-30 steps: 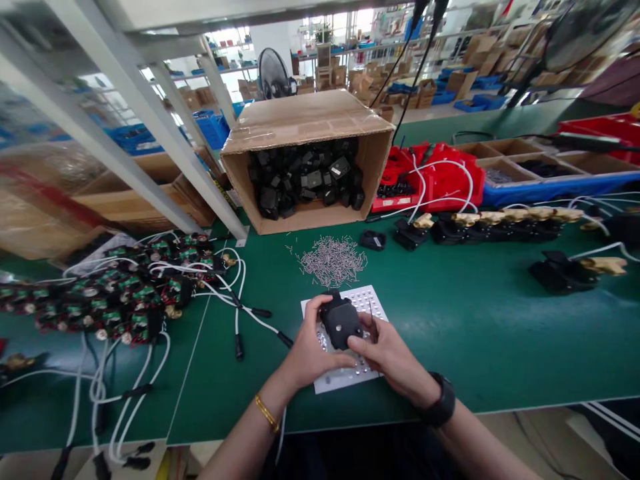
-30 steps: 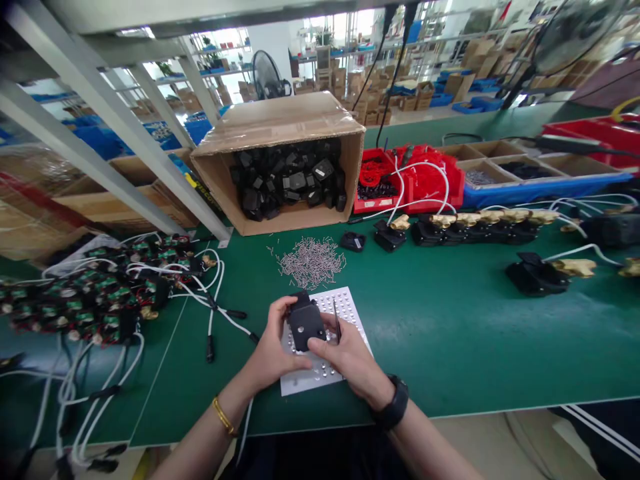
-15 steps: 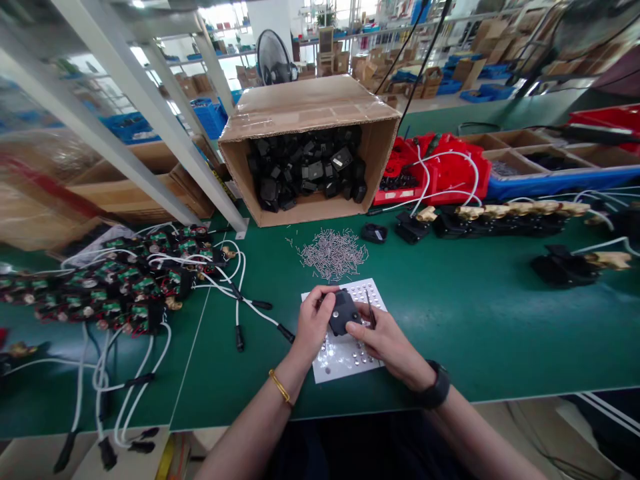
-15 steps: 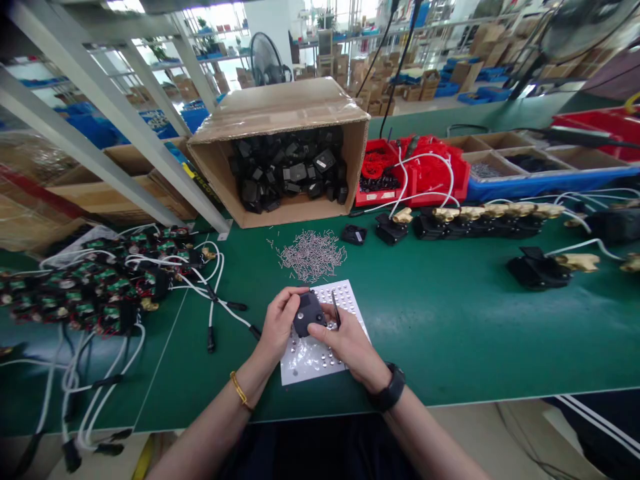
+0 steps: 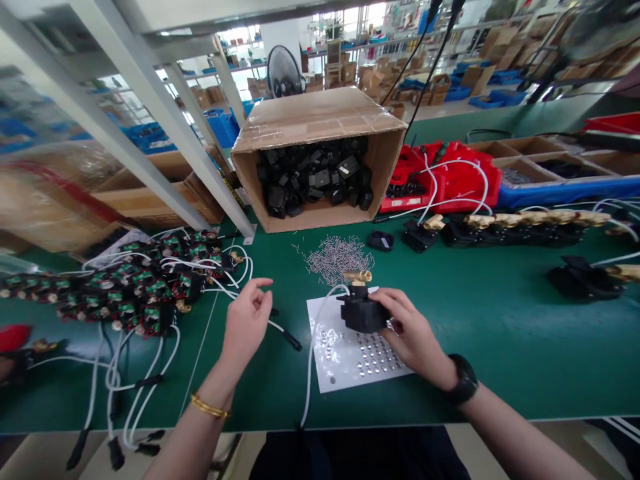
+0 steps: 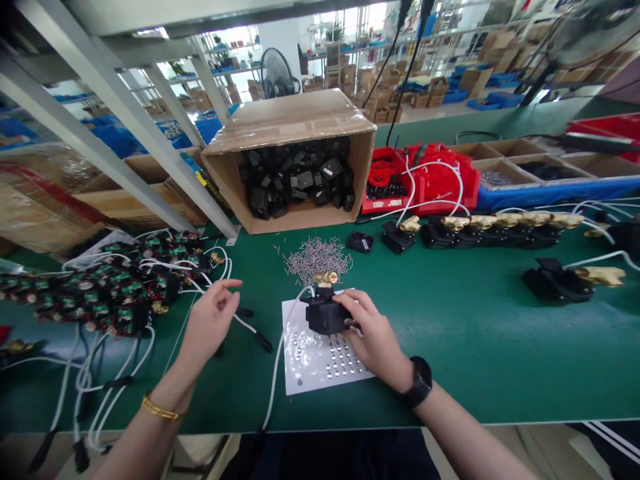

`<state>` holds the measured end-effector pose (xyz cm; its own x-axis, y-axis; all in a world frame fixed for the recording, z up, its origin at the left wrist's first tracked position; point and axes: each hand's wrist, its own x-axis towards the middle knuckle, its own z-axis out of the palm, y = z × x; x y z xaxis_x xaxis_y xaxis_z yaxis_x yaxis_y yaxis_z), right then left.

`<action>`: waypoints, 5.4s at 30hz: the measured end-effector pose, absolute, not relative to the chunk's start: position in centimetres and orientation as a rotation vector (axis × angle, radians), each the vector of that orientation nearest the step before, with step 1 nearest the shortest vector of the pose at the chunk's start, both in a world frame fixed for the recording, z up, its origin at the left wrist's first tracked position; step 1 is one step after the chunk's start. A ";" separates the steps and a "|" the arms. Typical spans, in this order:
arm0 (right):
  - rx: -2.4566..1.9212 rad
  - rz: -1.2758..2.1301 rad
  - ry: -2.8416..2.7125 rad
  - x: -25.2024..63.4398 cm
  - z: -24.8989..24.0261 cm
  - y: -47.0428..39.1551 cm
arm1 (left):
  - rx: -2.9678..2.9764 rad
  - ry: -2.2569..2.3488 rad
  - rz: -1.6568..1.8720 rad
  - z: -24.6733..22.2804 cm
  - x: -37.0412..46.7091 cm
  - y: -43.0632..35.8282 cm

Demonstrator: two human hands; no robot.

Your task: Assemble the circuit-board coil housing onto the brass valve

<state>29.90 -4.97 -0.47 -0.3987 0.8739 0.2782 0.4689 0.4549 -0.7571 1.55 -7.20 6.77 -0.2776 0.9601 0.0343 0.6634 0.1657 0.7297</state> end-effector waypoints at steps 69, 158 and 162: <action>-1.342 1.185 -1.920 28.1 -0.6 -3.7 | 1.850 2.024 0.653 -2.8 2.7 0.2; -1.191 0.534 -1.915 28.7 -4.6 -10.9 | 0.854 1.337 1.130 -1.1 7.1 -6.4; -1.210 0.569 -1.886 28.6 -4.6 -10.9 | 0.786 1.310 1.073 -1.1 7.1 -7.1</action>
<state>28.63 -10.91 -4.57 -0.2161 0.8966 0.3865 0.5334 0.4400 -0.7224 7.13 -7.10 -1.09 -0.0629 0.9313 -0.3588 -0.1677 0.3446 0.9237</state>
